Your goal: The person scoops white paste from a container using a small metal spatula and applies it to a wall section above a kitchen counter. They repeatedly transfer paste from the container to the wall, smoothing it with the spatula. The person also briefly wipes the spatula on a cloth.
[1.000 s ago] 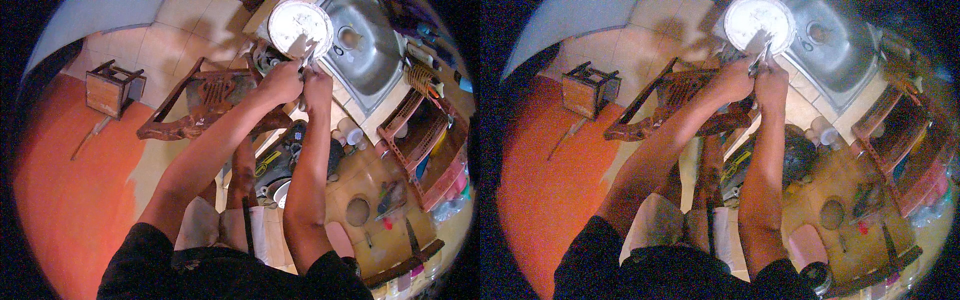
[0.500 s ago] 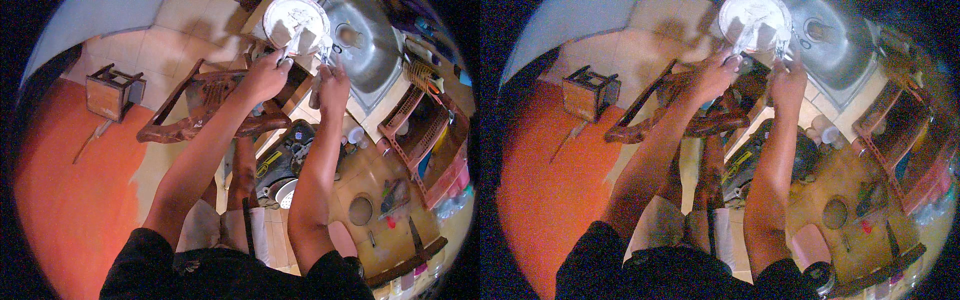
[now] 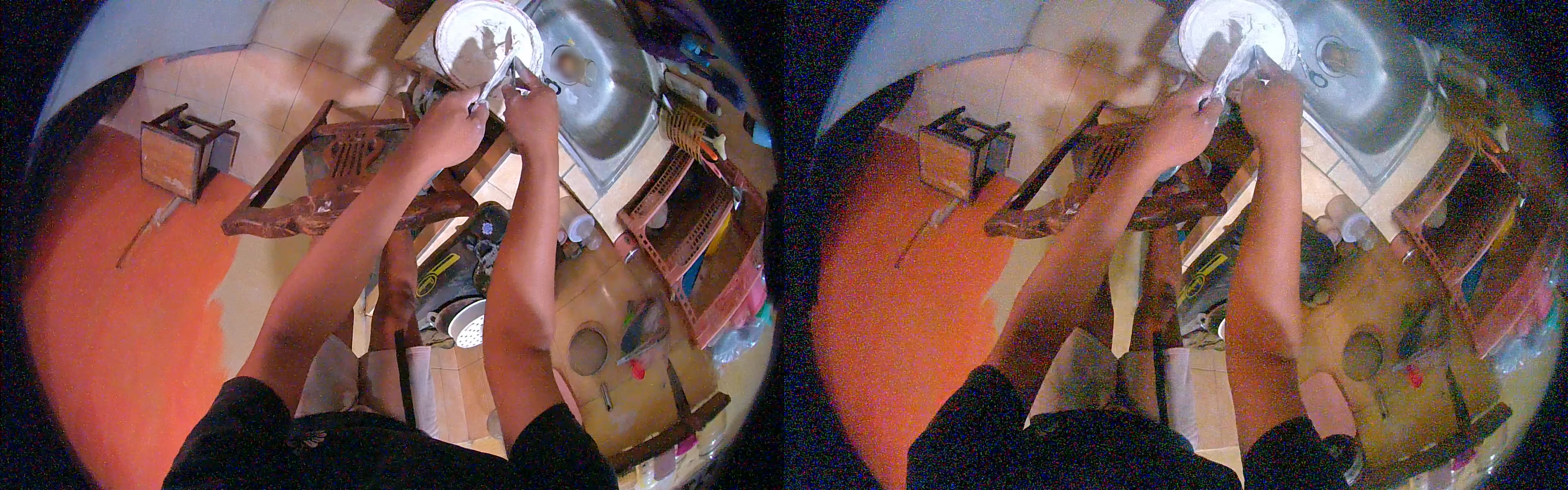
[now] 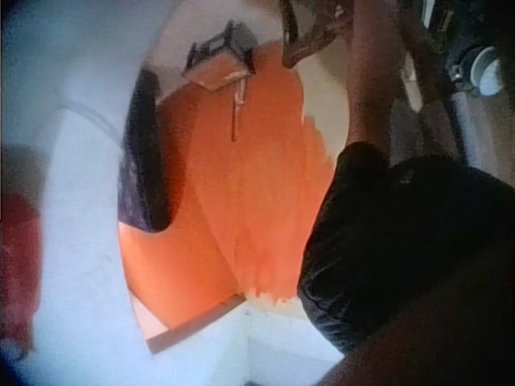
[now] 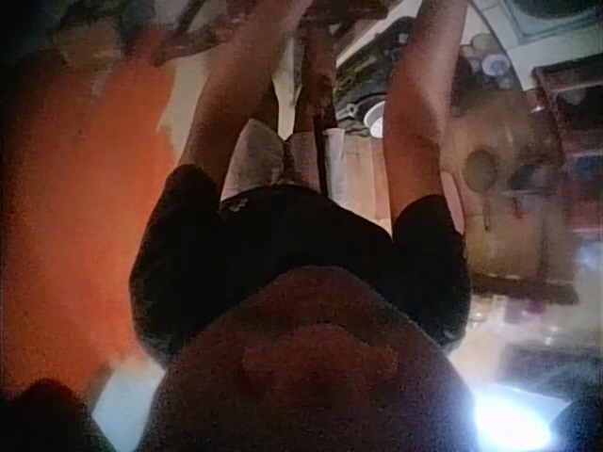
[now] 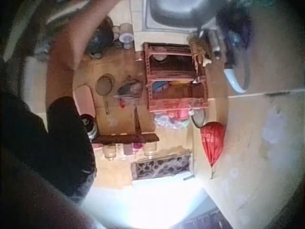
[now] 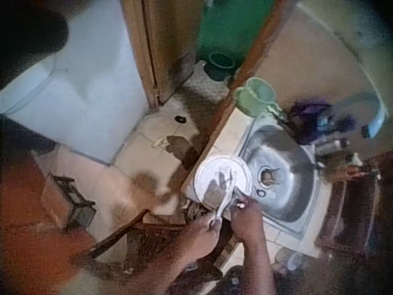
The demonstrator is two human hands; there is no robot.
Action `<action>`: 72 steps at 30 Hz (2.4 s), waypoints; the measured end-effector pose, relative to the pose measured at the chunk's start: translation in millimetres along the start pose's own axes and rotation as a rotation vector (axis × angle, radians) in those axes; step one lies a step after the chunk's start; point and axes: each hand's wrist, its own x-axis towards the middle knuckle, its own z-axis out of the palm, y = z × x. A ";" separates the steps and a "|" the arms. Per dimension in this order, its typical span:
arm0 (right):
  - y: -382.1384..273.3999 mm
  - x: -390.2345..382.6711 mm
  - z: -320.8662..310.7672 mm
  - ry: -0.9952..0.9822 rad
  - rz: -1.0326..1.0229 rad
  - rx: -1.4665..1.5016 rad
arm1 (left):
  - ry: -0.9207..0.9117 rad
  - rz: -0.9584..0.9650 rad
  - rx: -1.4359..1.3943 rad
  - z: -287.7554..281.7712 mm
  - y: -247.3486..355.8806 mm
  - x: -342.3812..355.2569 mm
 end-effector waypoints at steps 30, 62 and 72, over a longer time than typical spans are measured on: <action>-0.8 -52.1 0.8 -0.057 0.251 0.262 | -0.068 -0.168 0.023 24.1 15.6 -10.2; 28.8 -56.8 3.1 0.064 0.319 0.407 | 0.049 0.013 0.454 13.5 -12.3 13.8; 130.6 -48.4 22.8 0.426 0.151 0.033 | 0.139 -0.064 0.469 0.0 -64.3 39.1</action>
